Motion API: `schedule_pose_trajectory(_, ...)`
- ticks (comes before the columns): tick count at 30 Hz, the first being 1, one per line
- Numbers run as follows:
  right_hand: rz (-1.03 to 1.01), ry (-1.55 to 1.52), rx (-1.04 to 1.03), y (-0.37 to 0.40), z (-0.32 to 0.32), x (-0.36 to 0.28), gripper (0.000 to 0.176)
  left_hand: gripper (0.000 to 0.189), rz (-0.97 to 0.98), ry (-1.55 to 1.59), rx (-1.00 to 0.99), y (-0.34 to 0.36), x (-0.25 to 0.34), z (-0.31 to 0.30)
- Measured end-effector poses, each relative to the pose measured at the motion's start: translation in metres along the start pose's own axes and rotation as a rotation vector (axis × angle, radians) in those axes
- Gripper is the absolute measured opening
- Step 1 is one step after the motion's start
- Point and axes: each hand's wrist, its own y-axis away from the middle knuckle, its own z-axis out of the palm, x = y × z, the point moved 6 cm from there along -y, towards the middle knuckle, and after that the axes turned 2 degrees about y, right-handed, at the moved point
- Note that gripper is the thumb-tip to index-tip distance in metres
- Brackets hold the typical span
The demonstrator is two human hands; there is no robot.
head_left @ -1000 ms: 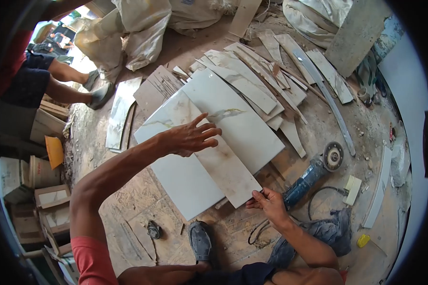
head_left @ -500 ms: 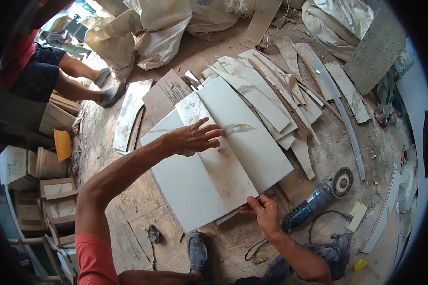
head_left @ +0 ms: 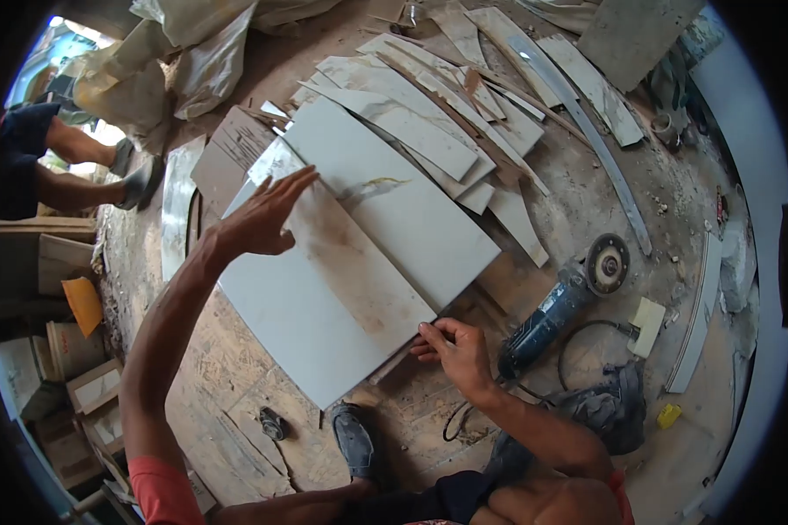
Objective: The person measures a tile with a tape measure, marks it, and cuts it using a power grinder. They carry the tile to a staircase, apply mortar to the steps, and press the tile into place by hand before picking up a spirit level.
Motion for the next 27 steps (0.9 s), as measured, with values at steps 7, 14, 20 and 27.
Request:
schedule_pose_trajectory(7,0.008,0.01,0.095,-0.004,-0.014,0.002,0.022,0.051,-0.381,0.061,0.508,-0.018,-0.142,0.022)
schedule_pose_trajectory(14,-0.072,0.138,0.119,-0.009,-0.021,-0.003,0.022,0.032,-0.53,0.035,0.656,-0.026,-0.153,0.015)
schedule_pose_trajectory(20,-0.188,0.326,0.141,-0.009,-0.024,-0.01,0.023,0.029,-0.597,0.191,0.575,-0.033,-0.171,0.02)
schedule_pose_trajectory(27,-0.152,0.311,0.105,-0.012,-0.026,-0.011,0.024,0.028,-0.598,0.1,0.614,-0.037,-0.182,0.021)
